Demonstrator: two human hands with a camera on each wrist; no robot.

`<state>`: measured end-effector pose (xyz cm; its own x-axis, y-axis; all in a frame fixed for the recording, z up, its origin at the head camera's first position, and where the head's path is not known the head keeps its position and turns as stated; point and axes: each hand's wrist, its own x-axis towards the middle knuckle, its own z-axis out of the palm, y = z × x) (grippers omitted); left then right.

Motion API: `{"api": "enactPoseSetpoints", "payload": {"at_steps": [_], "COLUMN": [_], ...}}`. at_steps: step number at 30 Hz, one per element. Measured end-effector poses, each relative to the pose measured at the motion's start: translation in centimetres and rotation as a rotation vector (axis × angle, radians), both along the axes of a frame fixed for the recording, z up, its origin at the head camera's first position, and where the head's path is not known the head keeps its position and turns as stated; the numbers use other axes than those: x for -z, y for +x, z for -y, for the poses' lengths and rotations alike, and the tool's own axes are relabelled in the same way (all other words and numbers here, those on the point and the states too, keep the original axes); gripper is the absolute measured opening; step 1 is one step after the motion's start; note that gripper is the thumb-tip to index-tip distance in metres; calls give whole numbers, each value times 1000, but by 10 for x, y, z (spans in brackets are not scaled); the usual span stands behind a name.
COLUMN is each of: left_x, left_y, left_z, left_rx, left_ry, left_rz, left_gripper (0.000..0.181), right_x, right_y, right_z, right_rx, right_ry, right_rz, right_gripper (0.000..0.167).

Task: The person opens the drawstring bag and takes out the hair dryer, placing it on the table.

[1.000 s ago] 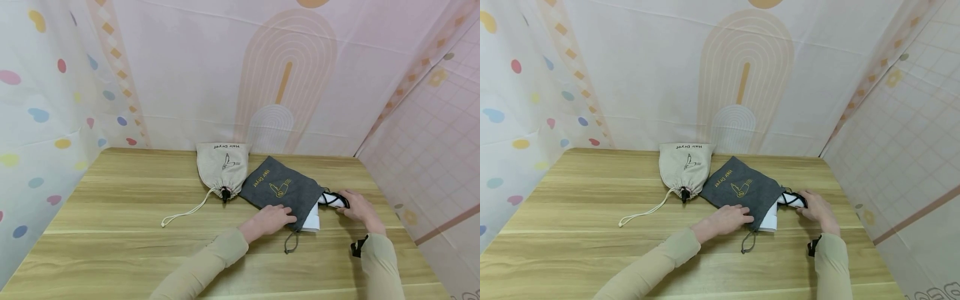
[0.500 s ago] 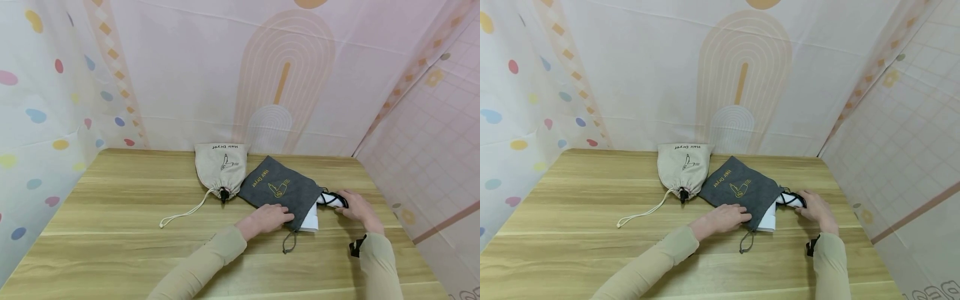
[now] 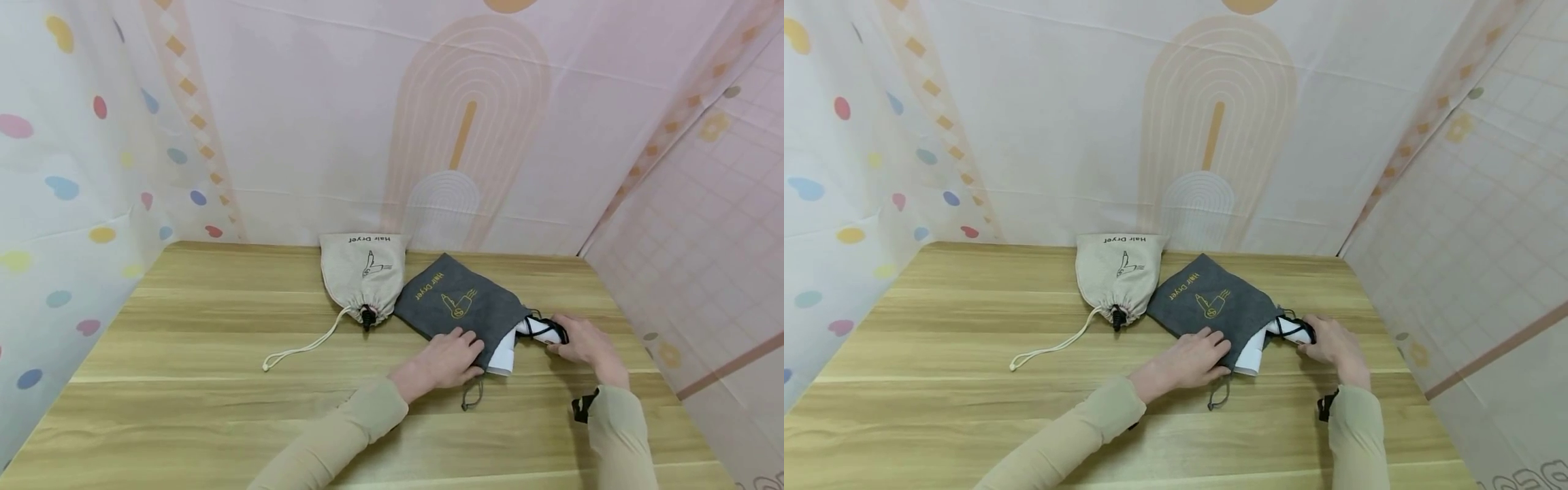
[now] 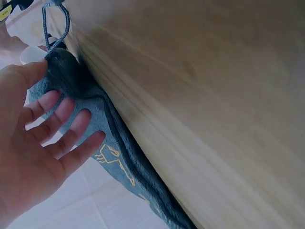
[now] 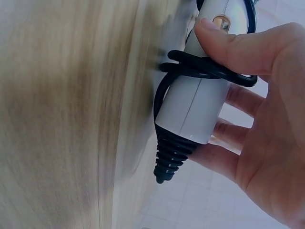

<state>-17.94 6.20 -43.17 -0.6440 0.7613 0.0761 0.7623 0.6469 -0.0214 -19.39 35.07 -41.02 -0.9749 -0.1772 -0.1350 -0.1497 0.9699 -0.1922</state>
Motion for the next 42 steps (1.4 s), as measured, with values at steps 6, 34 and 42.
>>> {"api": "enactPoseSetpoints", "payload": {"at_steps": [6,34,42], "left_x": [1,0,0], "left_y": [2,7,7], "left_z": [-7,-13,-12], "left_rx": [-75,-99,-57], "left_ry": [45,-18,2], "left_rz": [-7,-24,-49], "left_gripper": [44,22,19], "right_x": [-2,2,1], "right_y": [1,-2,-4], "right_z": [1,-2,-4], "right_rx": [17,35,27], "right_ry": [16,-9,-8], "right_rz": [19,7,-22], "right_gripper": [63,61,61]}}
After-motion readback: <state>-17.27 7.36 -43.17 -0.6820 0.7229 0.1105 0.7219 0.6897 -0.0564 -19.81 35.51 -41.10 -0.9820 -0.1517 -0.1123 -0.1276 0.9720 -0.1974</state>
